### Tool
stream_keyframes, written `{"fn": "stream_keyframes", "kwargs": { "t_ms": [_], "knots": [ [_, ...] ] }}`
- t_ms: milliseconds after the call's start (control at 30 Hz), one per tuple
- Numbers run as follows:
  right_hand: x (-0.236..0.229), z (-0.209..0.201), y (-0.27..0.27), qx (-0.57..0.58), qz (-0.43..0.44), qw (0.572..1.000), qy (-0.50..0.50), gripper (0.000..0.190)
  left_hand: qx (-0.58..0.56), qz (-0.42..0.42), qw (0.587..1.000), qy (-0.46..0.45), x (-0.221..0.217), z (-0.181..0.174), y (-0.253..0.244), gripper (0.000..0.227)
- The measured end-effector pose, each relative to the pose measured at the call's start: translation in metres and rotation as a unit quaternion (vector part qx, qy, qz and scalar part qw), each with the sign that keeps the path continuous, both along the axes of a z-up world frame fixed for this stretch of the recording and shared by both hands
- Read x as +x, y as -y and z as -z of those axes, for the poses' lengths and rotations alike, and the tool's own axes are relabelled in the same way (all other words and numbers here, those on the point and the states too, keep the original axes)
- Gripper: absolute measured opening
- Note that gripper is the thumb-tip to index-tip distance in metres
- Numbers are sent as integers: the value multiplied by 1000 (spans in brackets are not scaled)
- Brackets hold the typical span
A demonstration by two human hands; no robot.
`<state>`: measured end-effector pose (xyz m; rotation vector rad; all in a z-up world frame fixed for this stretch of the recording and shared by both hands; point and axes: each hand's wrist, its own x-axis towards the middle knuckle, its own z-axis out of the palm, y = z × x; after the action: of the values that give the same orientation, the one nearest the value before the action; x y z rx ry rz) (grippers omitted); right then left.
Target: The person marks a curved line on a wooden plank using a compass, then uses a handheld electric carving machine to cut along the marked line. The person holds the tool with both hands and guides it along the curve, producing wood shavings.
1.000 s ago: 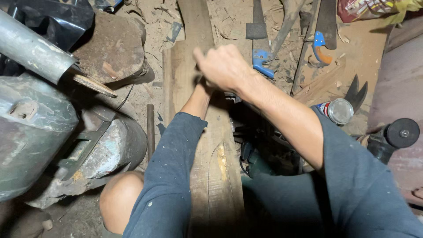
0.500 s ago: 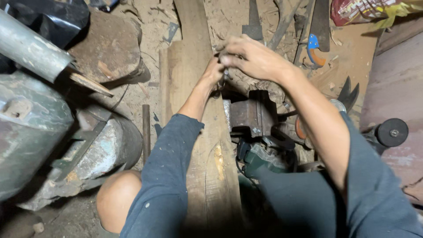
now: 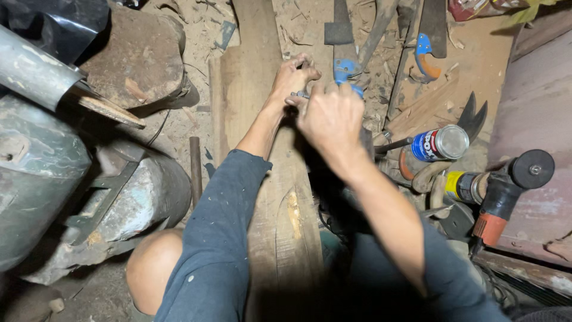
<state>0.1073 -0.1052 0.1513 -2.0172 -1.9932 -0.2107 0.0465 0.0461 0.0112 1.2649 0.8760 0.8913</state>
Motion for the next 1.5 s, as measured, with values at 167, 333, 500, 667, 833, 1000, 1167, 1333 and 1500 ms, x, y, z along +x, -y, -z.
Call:
{"fn": "stream_keyframes", "kwargs": {
  "t_ms": [167, 333, 500, 667, 833, 1000, 1167, 1333, 1500],
  "knots": [
    [-9, -19, 2, -137, 23, 990, 1, 24, 3, 0, 1000, 9, -1, -14, 5, 17],
    [25, -62, -34, -110, -272, 946, -139, 46, -145, 118, 980, 63, 2, 11, 1, 22],
    [27, -27, -47, -160, -319, 794, -492, 38, -119, 44, 971, 203, 7, 23, -8, 26],
    [21, 23, -28, -75, -242, 694, -674, 50, -122, 167, 907, 367, 7, 19, 4, 21],
    [-34, 40, -16, 122, -56, 626, -768, 45, -294, 94, 901, 305, -3, 12, 2, 25],
    [-74, 41, -27, 298, 88, 687, -657, 39, -303, 113, 911, 257, 12, 27, -11, 28],
    [-102, 51, -50, 374, 219, 708, -558, 30, -32, 110, 950, 290, -13, 48, 15, 16],
    [-81, 33, -53, 287, 174, 783, -524, 33, -43, 90, 981, 165, 0, 45, 0, 51],
    [1, 18, 42, 197, 61, 853, -480, 35, 114, 54, 990, -65, 0, 35, -11, 75]
  ]
}}
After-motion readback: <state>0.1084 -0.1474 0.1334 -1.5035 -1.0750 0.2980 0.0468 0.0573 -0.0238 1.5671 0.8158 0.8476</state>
